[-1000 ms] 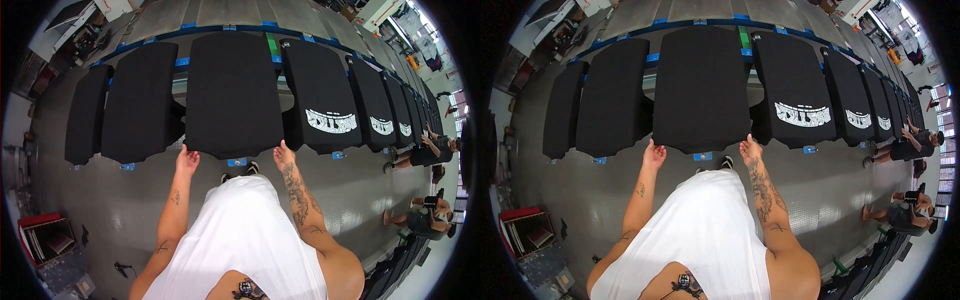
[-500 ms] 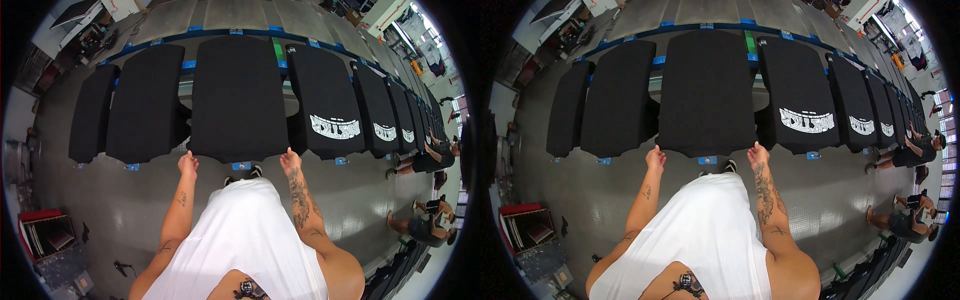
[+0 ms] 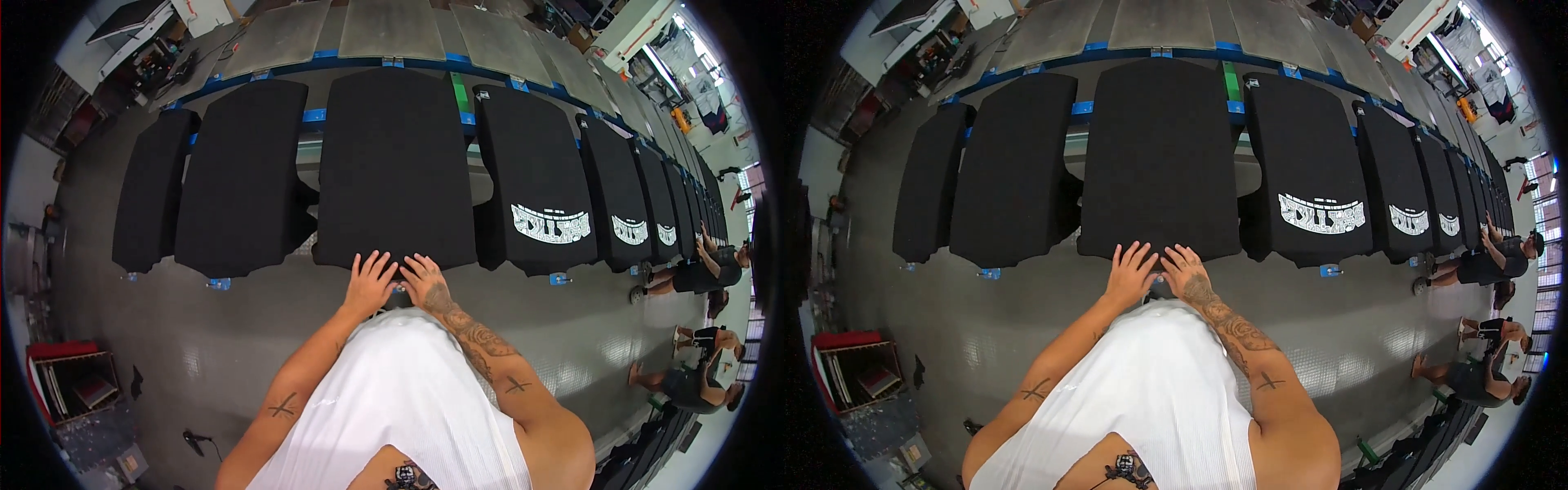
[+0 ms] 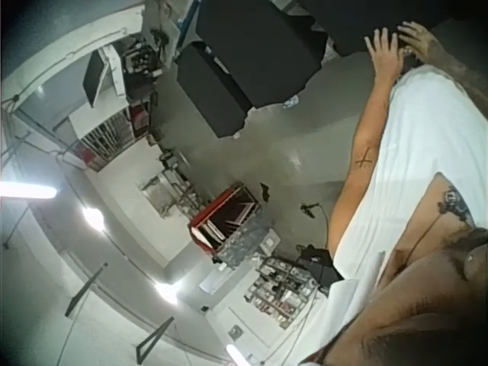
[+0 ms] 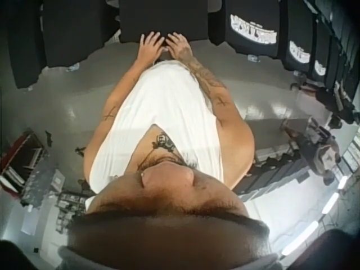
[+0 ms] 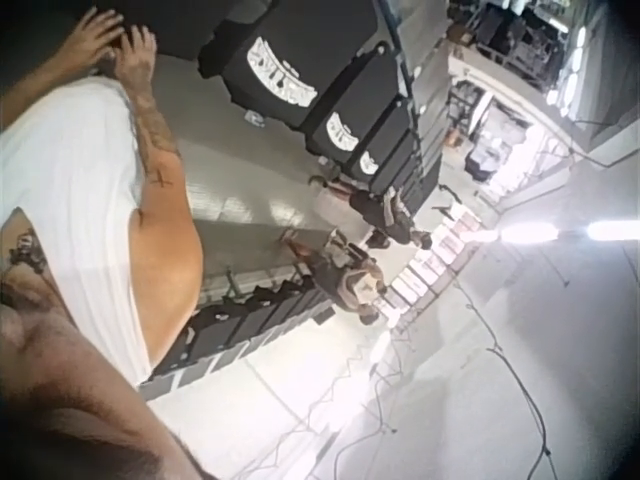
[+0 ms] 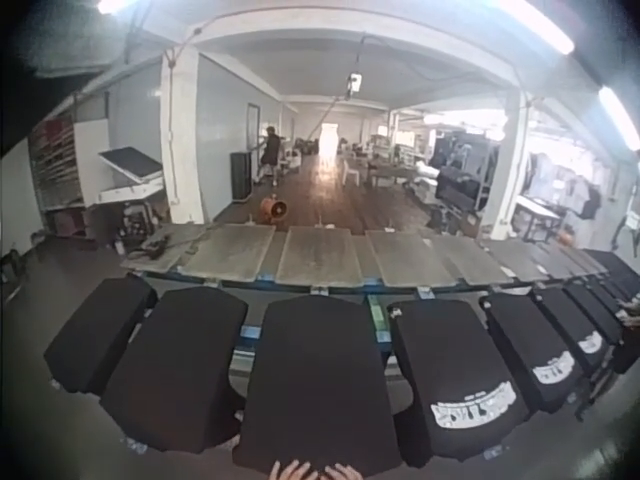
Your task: Placing black t-shirts onto the platens of a screen printing machine.
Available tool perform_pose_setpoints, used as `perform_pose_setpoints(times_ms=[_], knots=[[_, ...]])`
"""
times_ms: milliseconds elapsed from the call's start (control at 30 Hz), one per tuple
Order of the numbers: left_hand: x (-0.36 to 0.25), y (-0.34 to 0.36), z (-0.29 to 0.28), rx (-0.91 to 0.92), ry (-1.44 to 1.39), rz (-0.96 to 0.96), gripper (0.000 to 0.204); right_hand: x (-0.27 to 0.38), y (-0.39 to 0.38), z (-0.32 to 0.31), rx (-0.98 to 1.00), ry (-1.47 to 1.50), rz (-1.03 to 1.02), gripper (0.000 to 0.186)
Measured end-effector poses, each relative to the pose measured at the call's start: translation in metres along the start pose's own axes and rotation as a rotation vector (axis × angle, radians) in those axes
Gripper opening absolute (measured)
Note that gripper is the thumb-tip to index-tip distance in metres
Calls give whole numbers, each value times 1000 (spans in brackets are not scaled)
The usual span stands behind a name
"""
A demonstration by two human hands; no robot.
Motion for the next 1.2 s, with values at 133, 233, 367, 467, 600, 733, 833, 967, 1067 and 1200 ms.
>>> perform_pose_setpoints(times_ms=[133, 233, 367, 467, 600, 733, 833, 967, 1067, 1200], knots=[[-15, 22, -3, -80, -38, 152, 29, -9, 10, -12, -158, -56, -32, 16], [-14, 34, -4, -102, -133, 125, 14, -19, 25, -1, 48, 34, 56, 8], [-11, 39, -7, -64, -191, 92, 6, -26, 30, 6, 217, 140, 175, 8], [-21, 19, 2, -30, -157, 206, 13, -2, 12, 12, 270, -26, 33, 11], [-24, 0, -8, 57, -301, 123, 27, 5, -12, -12, 37, -14, -15, 21], [45, 34, -40, 6, -476, -299, 37, -53, 27, -8, 265, 203, 325, 36], [73, 46, -68, -167, 5, -332, 50, -81, 45, -11, 158, -131, 409, 61], [99, 39, -46, -33, 154, -503, 76, -123, 35, 25, 370, -316, 597, 96], [115, 54, -37, 71, 144, -622, 86, -160, 74, 22, 379, -309, 724, 107], [165, 160, -40, 44, 165, -612, 86, -244, 182, 44, 301, -330, 767, 106]])
Point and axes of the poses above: each hand's wrist, its own y-axis towards the middle knuckle, its own z-axis out of the palm, x = y × z, the point moved 10 cm from there along y, towards the middle knuckle, and after that the axes turned 15 degrees about -y, right-handed, at the moved point
